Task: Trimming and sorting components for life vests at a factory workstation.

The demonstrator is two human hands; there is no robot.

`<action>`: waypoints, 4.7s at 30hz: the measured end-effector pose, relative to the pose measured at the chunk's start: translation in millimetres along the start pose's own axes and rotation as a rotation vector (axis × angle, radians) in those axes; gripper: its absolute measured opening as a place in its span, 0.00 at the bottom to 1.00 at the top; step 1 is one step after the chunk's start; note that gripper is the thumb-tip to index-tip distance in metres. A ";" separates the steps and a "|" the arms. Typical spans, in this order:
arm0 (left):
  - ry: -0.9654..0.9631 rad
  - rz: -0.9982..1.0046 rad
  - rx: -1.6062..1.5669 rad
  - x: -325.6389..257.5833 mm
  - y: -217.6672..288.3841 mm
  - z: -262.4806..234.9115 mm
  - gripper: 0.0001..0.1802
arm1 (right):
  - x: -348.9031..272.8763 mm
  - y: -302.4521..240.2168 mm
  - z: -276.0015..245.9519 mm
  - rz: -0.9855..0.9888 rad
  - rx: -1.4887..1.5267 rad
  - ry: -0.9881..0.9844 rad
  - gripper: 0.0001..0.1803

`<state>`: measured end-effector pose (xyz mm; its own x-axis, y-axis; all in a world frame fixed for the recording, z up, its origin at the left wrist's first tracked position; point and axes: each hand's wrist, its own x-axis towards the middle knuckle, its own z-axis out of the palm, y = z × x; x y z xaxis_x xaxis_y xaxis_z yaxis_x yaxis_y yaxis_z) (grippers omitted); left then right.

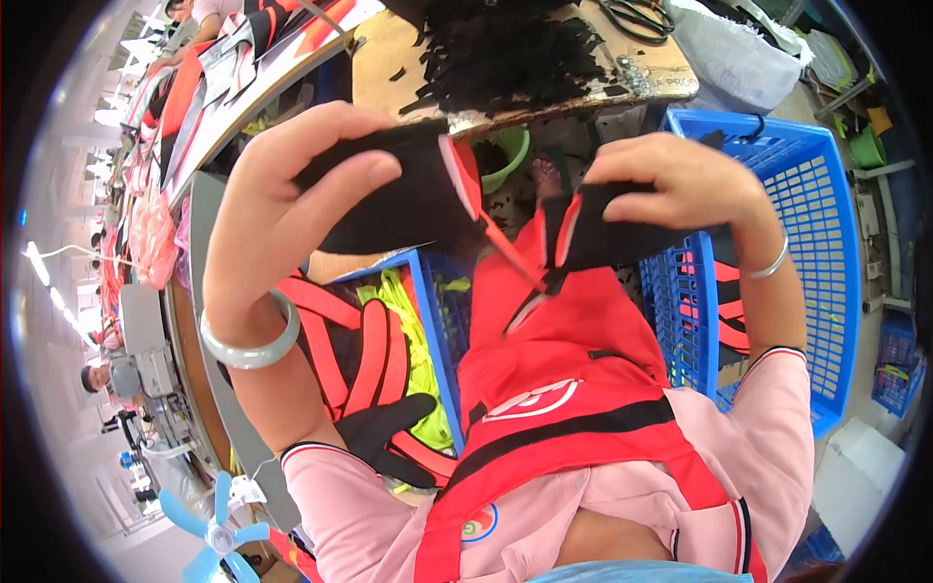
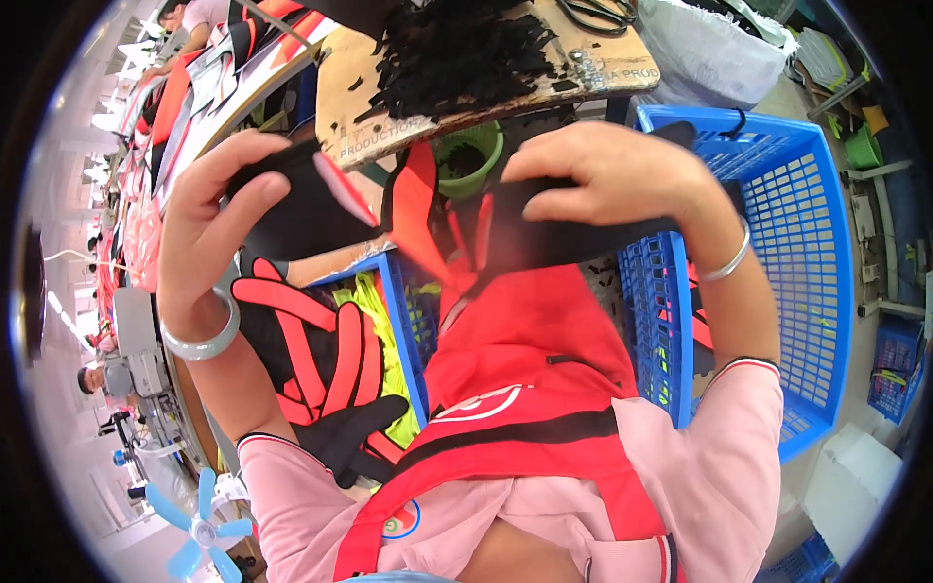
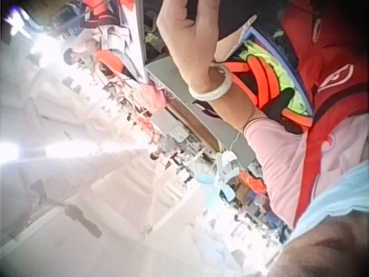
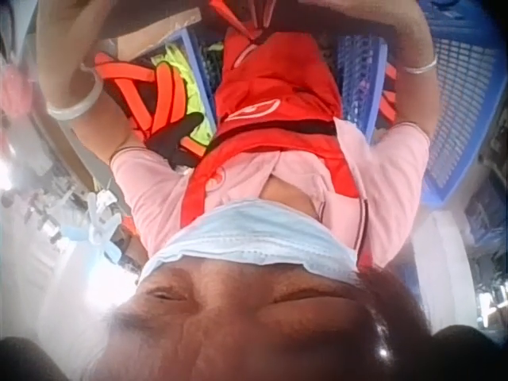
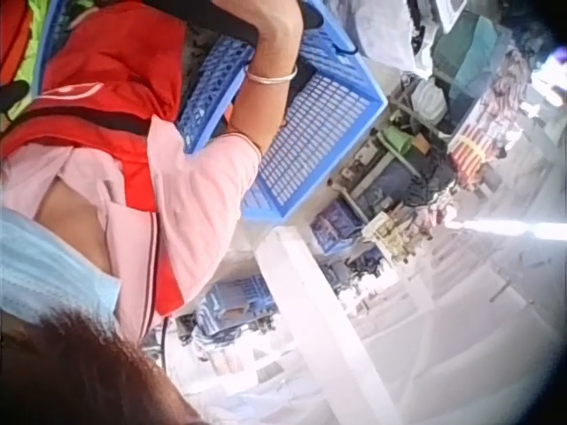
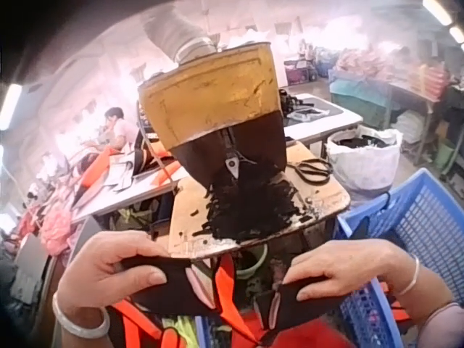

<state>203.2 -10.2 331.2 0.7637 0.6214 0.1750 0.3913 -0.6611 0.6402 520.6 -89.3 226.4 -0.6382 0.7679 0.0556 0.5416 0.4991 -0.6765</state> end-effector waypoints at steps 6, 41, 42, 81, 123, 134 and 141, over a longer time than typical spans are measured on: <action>-0.276 0.258 -0.050 -27.8 32.1 -29.4 0.12 | 32.3 -45.0 44.4 -0.348 0.334 -0.133 0.13; -0.035 -0.024 0.026 18.4 -37.5 55.8 0.14 | -11.7 -25.5 -58.9 0.222 -0.283 0.092 0.21; -0.025 -0.044 0.018 27.5 -37.5 51.1 0.14 | -8.3 -20.2 -61.2 0.222 -0.296 0.096 0.21; -0.151 -0.361 -0.517 40.5 -120.0 55.8 0.15 | 8.1 66.6 -134.7 0.330 0.148 0.191 0.29; -0.118 -0.156 -0.769 -27.3 -43.1 31.1 0.21 | 8.8 24.2 54.7 -0.204 0.716 0.145 0.23; 0.206 -0.074 -0.977 -32.1 -74.2 27.5 0.19 | 46.6 -11.3 59.0 -0.332 0.715 0.207 0.19; 0.346 -0.032 -0.925 -34.4 -71.2 15.4 0.20 | 41.7 -36.1 64.4 -0.296 0.460 0.372 0.19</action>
<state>157.0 9.0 268.1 0.5095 0.8197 0.2618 -0.2592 -0.1439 0.9550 439.3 -101.1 205.9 -0.4483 0.7531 0.4815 0.0308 0.5513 -0.8337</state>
